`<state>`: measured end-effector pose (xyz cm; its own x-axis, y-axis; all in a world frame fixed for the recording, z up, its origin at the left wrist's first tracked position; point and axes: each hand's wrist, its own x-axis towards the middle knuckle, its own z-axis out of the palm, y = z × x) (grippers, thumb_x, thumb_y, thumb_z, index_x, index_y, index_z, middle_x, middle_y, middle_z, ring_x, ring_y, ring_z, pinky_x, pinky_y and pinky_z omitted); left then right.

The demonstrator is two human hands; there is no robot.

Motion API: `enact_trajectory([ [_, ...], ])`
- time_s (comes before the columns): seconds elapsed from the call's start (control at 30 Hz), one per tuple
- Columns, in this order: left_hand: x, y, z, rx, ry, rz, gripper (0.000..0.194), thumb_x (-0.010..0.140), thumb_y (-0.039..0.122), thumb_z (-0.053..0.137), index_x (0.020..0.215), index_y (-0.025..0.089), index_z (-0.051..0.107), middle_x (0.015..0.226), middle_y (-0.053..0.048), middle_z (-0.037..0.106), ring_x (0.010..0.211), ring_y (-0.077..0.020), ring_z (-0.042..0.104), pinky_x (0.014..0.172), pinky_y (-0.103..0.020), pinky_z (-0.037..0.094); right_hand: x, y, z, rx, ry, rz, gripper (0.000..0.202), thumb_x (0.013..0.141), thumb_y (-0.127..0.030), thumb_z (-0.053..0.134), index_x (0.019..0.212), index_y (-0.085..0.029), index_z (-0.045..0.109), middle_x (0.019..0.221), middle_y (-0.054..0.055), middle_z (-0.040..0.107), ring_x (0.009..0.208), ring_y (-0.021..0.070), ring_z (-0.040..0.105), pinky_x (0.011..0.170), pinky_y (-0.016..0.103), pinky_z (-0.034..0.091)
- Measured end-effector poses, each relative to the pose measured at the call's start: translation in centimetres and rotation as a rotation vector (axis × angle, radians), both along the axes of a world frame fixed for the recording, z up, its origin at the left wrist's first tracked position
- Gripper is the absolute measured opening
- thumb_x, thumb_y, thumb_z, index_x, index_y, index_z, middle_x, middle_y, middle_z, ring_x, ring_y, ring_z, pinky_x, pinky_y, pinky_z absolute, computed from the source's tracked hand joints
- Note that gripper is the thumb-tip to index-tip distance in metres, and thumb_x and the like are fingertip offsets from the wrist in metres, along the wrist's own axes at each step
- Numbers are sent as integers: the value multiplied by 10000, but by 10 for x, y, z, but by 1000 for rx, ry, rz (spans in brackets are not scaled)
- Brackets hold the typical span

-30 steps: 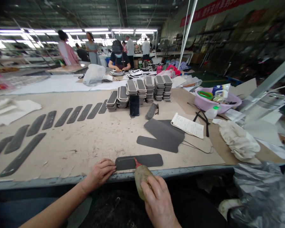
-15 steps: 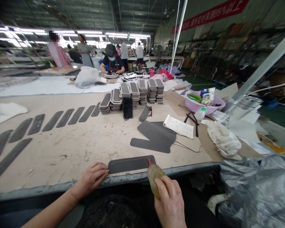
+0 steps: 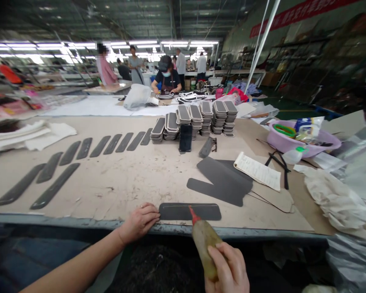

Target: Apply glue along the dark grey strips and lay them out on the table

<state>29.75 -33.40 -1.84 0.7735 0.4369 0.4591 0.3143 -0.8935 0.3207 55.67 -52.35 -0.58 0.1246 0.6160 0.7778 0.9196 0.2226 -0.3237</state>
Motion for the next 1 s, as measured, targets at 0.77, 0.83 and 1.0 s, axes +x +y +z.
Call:
enact_trajectory([
  [0.77, 0, -1, -2, -37, -21, 6, 173, 934, 165, 515, 966, 170, 685, 913, -64, 683, 884, -169, 597, 830, -329, 525, -57, 15, 7, -124, -27, 293, 385, 728, -8, 434, 1052, -145, 592, 1038, 109, 503, 903, 224, 511, 750, 367, 515],
  [0.83, 0, -1, -3, -34, -11, 13, 174, 935, 169, 514, 981, 170, 682, 912, -67, 681, 887, -176, 600, 830, -338, 525, -54, 11, 8, -131, -19, 287, 389, 728, -9, 434, 1056, -147, 591, 1039, 108, 501, 896, 219, 513, 745, 354, 513],
  [1.0, -1, 1, -4, -37, 8, 5, 181, 939, 181, 509, 995, 174, 681, 916, -70, 669, 889, -176, 602, 825, -332, 529, -37, -3, 7, -123, -45, 157, 360, 778, -5, 446, 1073, -158, 586, 1067, 107, 506, 951, 232, 515, 777, 361, 501],
])
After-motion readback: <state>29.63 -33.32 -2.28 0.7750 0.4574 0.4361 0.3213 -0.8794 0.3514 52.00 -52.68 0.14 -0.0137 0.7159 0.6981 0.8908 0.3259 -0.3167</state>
